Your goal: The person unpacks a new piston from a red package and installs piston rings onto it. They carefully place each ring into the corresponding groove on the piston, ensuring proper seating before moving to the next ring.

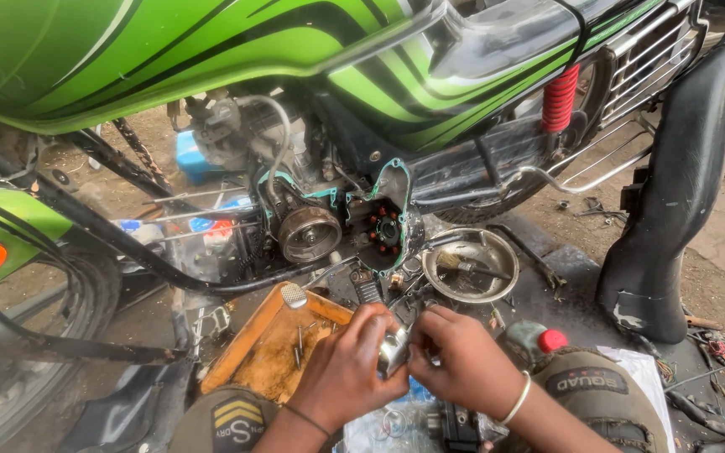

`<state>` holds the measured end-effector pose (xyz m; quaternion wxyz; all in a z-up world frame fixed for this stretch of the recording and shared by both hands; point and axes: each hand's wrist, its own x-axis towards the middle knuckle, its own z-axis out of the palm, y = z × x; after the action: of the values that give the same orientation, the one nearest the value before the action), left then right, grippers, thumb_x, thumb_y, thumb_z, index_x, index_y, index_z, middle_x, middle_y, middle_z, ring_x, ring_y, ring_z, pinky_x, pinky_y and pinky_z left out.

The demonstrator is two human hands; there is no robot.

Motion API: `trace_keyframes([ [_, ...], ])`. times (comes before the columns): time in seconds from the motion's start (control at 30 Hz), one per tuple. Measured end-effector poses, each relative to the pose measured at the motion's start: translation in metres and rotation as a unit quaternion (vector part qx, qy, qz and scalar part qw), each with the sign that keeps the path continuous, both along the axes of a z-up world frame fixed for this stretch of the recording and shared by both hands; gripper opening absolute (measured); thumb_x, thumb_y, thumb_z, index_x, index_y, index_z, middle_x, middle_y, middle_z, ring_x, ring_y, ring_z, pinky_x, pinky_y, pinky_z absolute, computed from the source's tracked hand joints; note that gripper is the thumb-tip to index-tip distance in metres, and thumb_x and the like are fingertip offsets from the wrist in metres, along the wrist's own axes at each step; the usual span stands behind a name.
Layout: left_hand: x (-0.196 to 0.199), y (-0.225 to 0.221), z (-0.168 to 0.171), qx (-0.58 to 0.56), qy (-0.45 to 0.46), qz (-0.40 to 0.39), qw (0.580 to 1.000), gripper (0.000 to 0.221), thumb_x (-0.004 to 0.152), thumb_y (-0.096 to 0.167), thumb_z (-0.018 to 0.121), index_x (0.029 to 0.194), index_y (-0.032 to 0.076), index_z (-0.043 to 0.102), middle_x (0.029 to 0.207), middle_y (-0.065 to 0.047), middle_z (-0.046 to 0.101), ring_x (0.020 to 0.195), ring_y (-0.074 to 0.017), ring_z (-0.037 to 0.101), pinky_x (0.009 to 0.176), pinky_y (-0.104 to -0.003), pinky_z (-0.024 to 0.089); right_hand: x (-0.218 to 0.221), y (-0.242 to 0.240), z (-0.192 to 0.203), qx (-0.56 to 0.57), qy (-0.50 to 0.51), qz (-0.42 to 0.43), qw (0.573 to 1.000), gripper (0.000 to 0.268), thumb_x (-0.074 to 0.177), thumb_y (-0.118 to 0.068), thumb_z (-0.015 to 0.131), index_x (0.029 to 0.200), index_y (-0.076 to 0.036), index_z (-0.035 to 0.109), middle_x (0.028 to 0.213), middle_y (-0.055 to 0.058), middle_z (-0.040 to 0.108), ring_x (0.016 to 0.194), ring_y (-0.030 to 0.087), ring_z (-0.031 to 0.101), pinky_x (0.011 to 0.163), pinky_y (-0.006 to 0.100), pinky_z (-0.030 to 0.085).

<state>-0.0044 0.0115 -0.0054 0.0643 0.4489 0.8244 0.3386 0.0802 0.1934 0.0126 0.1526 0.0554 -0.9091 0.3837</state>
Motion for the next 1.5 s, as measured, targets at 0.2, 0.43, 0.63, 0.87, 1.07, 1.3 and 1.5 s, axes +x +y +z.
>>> trace_keyframes([
  [0.2, 0.003, 0.003, 0.003, 0.012, 0.034, 0.002, 0.999, 0.059, 0.067, 0.028, 0.085, 0.112, 0.002, 0.057, 0.116, -0.012, 0.055, 0.071, -0.0275, 0.074, 0.064, -0.039, 0.062, -0.004, 0.003, -0.011, 0.08, 0.008, 0.008, 0.997, 0.015, 0.065, -0.008, 0.071, 0.072, -0.002, 0.06, 0.072, 0.013, 0.061, 0.062, 0.031, 0.064, 0.055, 0.04, 0.052],
  [0.43, 0.005, 0.005, -0.001, -0.019, 0.019, 0.021, 0.999, 0.061, 0.075, 0.035, 0.085, 0.118, 0.003, 0.054, 0.117, -0.015, 0.052, 0.078, -0.0337, 0.073, 0.068, -0.043, 0.063, -0.007, 0.009, -0.019, 0.0, -0.053, 0.012, 0.999, 0.013, 0.068, -0.008, 0.067, 0.071, 0.0, 0.058, 0.068, 0.013, 0.058, 0.058, 0.028, 0.06, 0.055, 0.039, 0.051],
  [0.63, 0.005, 0.004, -0.01, 0.012, 0.026, 0.031, 0.999, 0.051, 0.078, 0.028, 0.081, 0.116, 0.01, 0.053, 0.117, -0.012, 0.054, 0.078, -0.0331, 0.074, 0.069, -0.045, 0.063, -0.005, 0.013, -0.013, -0.07, -0.099, 0.025, 0.992, 0.015, 0.071, -0.008, 0.072, 0.078, 0.001, 0.062, 0.07, 0.011, 0.063, 0.059, 0.017, 0.063, 0.056, 0.033, 0.054],
  [0.87, 0.006, 0.006, -0.004, 0.008, 0.067, 0.021, 0.998, 0.046, 0.079, 0.022, 0.078, 0.12, 0.011, 0.059, 0.115, -0.013, 0.054, 0.068, -0.0329, 0.073, 0.062, -0.044, 0.062, -0.006, 0.013, -0.015, -0.07, -0.18, -0.032, 0.981, 0.017, 0.074, -0.013, 0.078, 0.075, -0.002, 0.065, 0.063, 0.009, 0.069, 0.055, 0.015, 0.064, 0.055, 0.033, 0.054],
  [1.07, 0.005, 0.004, -0.005, 0.029, 0.086, 0.014, 0.996, 0.04, 0.079, 0.022, 0.08, 0.114, 0.01, 0.063, 0.115, -0.013, 0.056, 0.069, -0.0329, 0.074, 0.062, -0.044, 0.062, -0.006, 0.005, -0.027, -0.077, -0.097, -0.036, 0.992, 0.013, 0.071, -0.007, 0.073, 0.072, 0.0, 0.062, 0.064, 0.013, 0.064, 0.055, 0.019, 0.06, 0.054, 0.035, 0.052],
  [1.3, 0.005, 0.006, -0.007, 0.028, 0.047, 0.037, 0.998, 0.047, 0.079, 0.025, 0.08, 0.117, 0.008, 0.061, 0.12, -0.014, 0.056, 0.075, -0.0329, 0.074, 0.063, -0.044, 0.063, -0.003, -0.003, -0.024, -0.101, -0.105, -0.098, 0.985, 0.013, 0.072, -0.005, 0.071, 0.073, 0.002, 0.061, 0.064, 0.014, 0.064, 0.054, 0.02, 0.061, 0.055, 0.034, 0.052],
  [1.5, -0.009, -0.002, -0.011, 0.165, -0.096, 0.063, 0.98, 0.045, 0.071, 0.024, 0.087, 0.11, 0.008, 0.07, 0.107, -0.009, 0.068, 0.099, -0.0252, 0.072, 0.086, -0.036, 0.058, -0.003, 0.018, -0.003, -0.007, 0.077, 0.067, 0.995, 0.026, 0.077, -0.001, 0.072, 0.102, 0.001, 0.064, 0.095, 0.015, 0.071, 0.078, 0.025, 0.072, 0.064, 0.033, 0.06],
])
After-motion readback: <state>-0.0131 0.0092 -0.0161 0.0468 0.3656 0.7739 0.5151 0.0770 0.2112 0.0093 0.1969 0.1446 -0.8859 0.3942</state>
